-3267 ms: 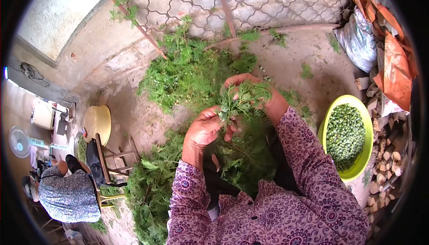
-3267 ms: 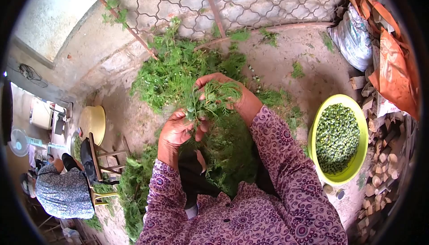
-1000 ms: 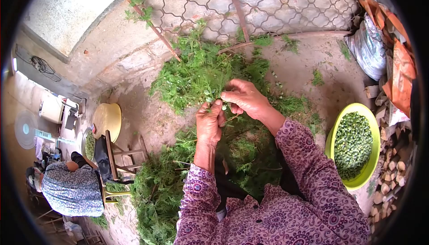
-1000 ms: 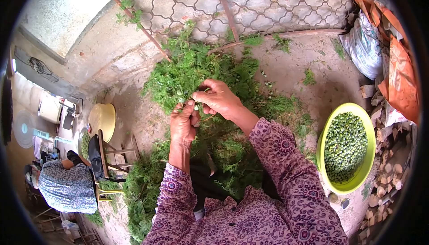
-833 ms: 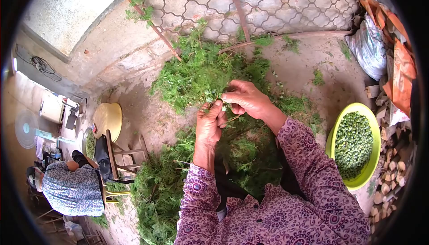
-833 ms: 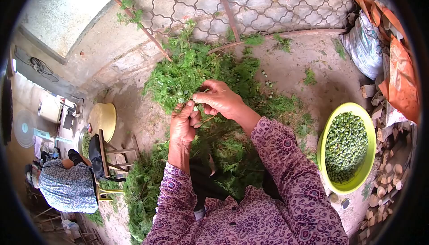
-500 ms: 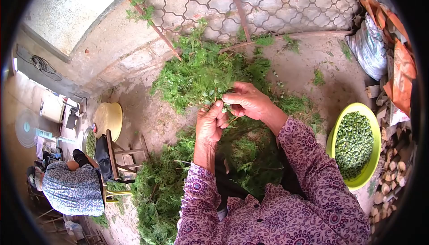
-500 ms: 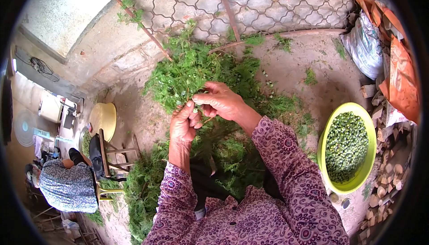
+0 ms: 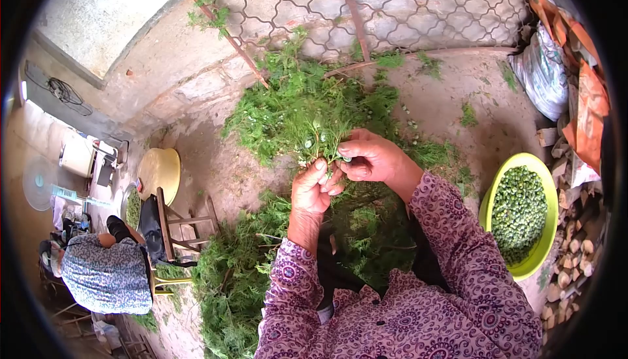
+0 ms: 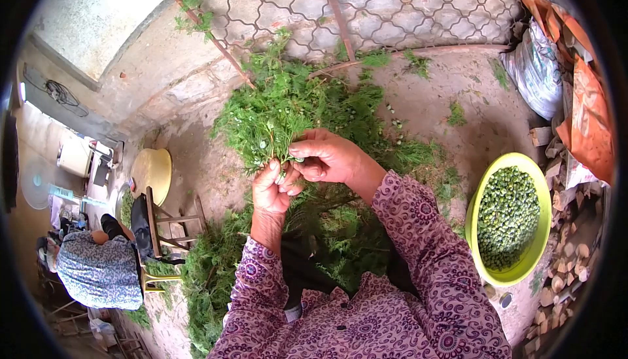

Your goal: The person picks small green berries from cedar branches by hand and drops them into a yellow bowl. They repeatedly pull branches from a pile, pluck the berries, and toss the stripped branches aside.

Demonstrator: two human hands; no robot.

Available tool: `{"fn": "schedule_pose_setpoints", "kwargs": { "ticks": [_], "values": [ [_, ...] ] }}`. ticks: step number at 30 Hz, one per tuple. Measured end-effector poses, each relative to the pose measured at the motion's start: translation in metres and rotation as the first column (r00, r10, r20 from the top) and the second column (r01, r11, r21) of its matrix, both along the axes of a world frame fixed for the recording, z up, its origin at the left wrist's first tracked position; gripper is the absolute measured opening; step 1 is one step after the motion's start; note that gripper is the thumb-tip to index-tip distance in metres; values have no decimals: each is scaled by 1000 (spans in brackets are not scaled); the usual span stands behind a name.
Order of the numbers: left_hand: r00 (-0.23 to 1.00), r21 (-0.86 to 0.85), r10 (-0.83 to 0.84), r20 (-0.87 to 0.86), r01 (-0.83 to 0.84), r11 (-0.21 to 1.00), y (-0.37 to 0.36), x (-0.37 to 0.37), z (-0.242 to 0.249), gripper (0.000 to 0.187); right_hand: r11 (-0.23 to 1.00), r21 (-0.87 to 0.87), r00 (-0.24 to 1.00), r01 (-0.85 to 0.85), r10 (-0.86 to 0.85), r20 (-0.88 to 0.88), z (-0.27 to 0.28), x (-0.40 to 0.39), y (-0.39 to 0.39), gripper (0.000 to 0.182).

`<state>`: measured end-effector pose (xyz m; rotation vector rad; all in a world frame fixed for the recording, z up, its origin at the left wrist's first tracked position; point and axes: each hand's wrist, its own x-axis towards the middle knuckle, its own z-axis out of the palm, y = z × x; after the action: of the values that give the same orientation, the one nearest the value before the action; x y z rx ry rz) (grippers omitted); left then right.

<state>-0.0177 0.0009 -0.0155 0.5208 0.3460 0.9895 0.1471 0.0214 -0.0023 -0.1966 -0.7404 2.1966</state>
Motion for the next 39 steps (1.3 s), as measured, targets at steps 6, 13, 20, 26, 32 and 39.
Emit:
{"fn": "schedule_pose_setpoints", "kwargs": {
  "ticks": [6,13,20,26,32,39],
  "values": [
    [996,25,79,-47,-77,997,1,2,7,26,997,-39,972,-73,63,-227,1,5,1,9],
    [927,-37,311,-209,-326,945,9,13,9,25,981,-51,980,187,-183,73,13,8,0,7],
    [894,46,389,-223,-389,920,7,24,0,18,882,379,750,281,-448,487,14,-11,-11,24],
    [928,27,318,-195,-319,947,6,18,-2,20,835,477,725,275,-506,467,6,-9,-6,19],
    [954,-55,256,-158,-268,962,3,12,10,31,969,178,952,170,-209,225,11,1,-5,12],
    [916,19,270,-298,-277,961,-4,14,18,27,931,-85,932,354,-359,-52,14,26,9,5]
  ]
}}
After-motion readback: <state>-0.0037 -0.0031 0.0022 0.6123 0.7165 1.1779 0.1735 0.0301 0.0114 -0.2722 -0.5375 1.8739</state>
